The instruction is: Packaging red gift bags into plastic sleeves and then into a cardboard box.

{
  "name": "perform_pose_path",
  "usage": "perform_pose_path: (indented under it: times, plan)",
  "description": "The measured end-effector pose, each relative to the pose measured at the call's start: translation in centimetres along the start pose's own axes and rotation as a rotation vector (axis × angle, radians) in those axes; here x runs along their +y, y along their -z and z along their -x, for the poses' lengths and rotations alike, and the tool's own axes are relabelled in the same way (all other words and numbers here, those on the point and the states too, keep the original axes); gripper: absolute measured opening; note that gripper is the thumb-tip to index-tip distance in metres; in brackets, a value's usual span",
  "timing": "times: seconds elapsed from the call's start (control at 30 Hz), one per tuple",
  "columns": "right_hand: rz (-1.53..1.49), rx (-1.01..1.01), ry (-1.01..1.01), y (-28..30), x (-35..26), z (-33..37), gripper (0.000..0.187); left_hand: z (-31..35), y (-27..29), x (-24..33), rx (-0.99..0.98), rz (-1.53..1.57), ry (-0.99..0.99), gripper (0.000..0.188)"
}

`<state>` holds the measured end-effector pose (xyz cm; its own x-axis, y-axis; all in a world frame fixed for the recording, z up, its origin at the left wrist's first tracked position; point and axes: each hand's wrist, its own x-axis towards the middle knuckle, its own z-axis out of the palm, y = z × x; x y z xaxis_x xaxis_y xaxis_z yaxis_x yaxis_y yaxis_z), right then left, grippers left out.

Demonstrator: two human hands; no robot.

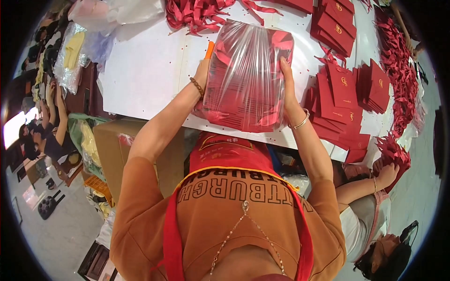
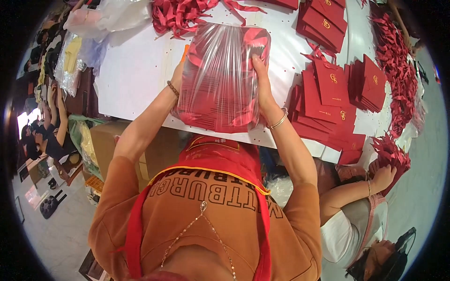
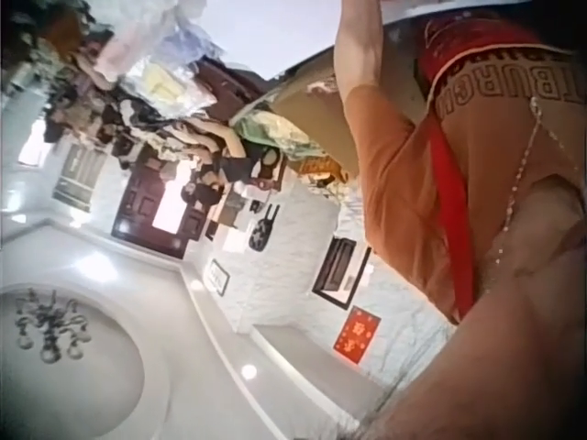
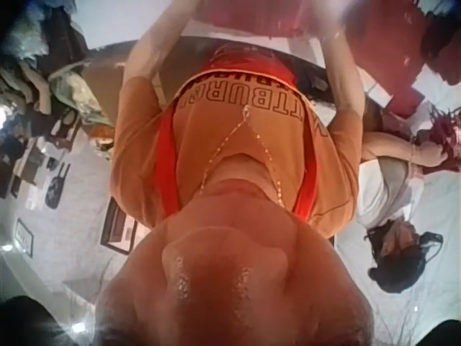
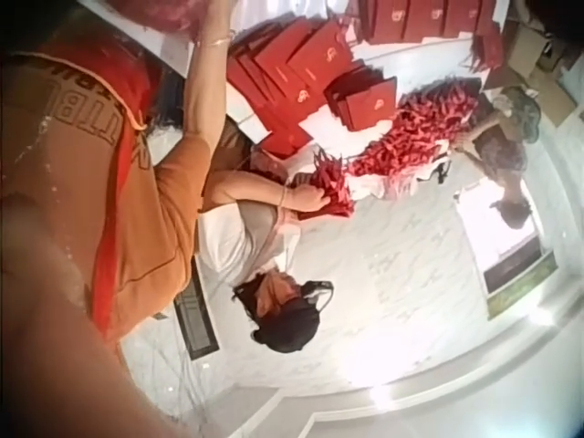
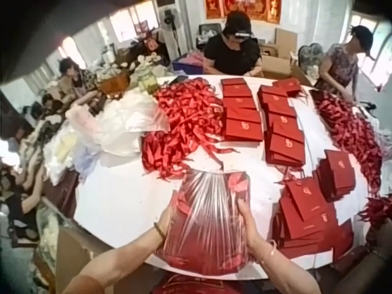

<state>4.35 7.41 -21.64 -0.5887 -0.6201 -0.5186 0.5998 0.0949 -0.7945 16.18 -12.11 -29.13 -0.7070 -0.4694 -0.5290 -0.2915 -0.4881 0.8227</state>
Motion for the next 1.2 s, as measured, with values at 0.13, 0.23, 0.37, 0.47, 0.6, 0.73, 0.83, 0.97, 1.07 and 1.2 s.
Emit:
perform_pose_path:
  times: [0.13,0.23,0.37,0.47,0.6,0.73,0.83,0.97,1.07,1.2]
  plan:
    - [-0.073,0.064,0.044,-1.7,-1.3,1.2,0.063,2.2,-1.5,3.1,0.17,-0.049,0.012,0.07]
    - [-0.381,0.011,0.216,-3.7,-1.4,2.2,0.056,5.1,-2.4,9.8,0.278,-0.371,-0.134,0.069]
    - [-0.618,-0.025,0.37,-5.1,3.5,-1.3,0.059,7.3,-4.4,17.8,0.09,-1.264,-0.693,0.049]
    - [-0.479,-0.061,0.389,-4.8,6.3,-1.0,0.061,8.1,-6.0,14.5,0.367,-1.554,-1.146,0.049]
    - [0.196,0.429,0.506,-2.6,5.5,0.7,0.061,8.9,-6.3,9.3,0.356,-1.698,-1.075,0.051]
    - [0.724,0.202,1.066,-4.0,-4.6,0.4,0.045,8.0,-5.7,10.4,0.348,-1.699,-1.058,0.049]
    - [1.244,-0.01,1.193,-6.2,-7.6,-1.9,0.044,9.6,-3.8,13.3,0.204,-1.779,-1.116,0.044]
    - [1.908,0.062,1.378,-8.8,-6.7,-3.8,0.051,10.6,-1.1,13.2,0.408,-1.814,-0.899,0.047]
    - [1.74,-0.076,1.233,-9.2,-5.9,-5.7,0.055,9.0,-0.5,11.9,0.474,-1.727,-0.868,0.047]
    - [1.667,-0.081,1.242,-8.9,-5.5,-5.7,0.055,9.0,-0.2,11.4,0.456,-1.565,-0.844,0.04]
